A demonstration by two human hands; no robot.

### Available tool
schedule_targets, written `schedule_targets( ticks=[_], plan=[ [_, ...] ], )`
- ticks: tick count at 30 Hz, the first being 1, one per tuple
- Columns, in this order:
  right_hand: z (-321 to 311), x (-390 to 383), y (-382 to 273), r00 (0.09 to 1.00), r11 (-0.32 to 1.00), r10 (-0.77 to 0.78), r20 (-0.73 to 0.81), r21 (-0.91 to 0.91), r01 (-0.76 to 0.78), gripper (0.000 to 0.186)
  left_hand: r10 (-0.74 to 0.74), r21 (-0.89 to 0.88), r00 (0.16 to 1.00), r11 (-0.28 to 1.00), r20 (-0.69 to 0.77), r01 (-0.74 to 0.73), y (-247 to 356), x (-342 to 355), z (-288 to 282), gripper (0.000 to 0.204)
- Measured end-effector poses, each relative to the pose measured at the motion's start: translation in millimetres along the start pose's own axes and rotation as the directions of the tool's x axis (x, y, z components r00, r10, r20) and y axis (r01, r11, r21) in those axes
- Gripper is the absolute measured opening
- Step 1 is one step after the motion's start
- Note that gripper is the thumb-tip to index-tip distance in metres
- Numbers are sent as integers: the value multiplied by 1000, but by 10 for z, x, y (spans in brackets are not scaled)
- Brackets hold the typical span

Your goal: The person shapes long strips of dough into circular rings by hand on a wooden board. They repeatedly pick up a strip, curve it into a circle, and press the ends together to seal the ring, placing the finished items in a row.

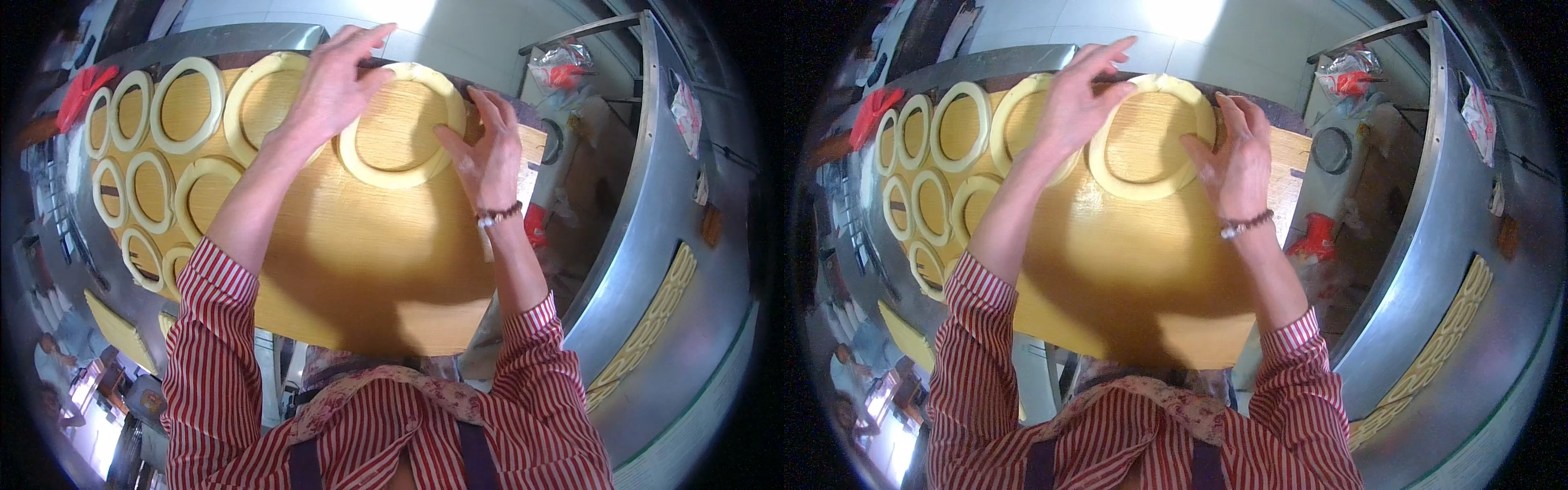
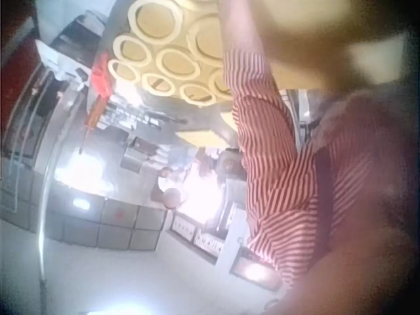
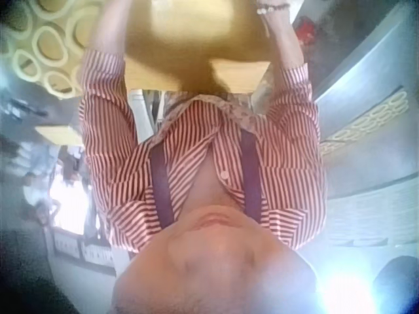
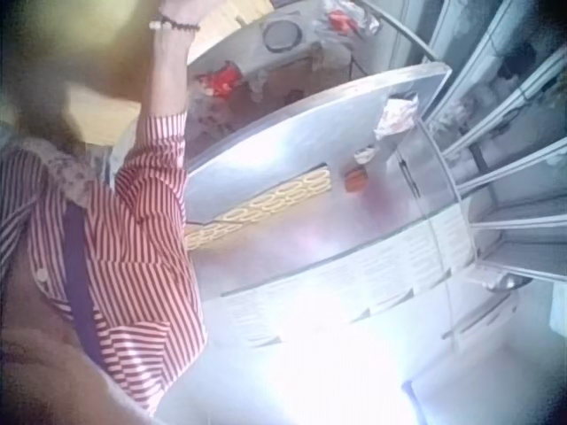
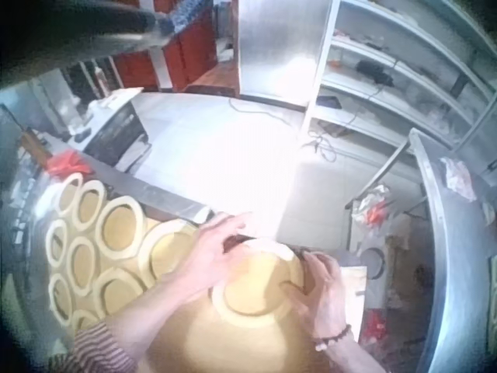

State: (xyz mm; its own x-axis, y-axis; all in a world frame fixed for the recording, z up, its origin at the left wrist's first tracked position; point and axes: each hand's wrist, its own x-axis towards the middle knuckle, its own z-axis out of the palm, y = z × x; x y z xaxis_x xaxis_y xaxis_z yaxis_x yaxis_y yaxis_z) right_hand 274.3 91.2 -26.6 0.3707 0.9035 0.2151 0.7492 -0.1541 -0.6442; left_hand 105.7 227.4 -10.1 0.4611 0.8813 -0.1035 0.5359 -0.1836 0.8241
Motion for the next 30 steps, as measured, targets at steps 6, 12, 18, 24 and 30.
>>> schedule_targets(
  ticks=[6,12,18,24,30],
  plan=[
    [-118,-402,-126,910,933,-316,270,-83,349,37,228,389,973,900,-40,-195,-272,-320,-72,51],
    [-96,-395,98,882,908,-329,337,-145,394,31,379,593,926,744,5,-308,-323,-195,187,47],
    [-104,-137,229,989,995,-101,109,-6,102,50,490,443,868,798,-81,-409,-260,-269,251,42],
    [391,163,414,999,992,22,28,-127,-18,60,471,388,850,757,233,-526,-476,-732,330,28],
    [426,124,422,995,987,-39,93,-151,52,64,452,303,886,835,100,-460,-490,-1300,146,33]
  ],
)
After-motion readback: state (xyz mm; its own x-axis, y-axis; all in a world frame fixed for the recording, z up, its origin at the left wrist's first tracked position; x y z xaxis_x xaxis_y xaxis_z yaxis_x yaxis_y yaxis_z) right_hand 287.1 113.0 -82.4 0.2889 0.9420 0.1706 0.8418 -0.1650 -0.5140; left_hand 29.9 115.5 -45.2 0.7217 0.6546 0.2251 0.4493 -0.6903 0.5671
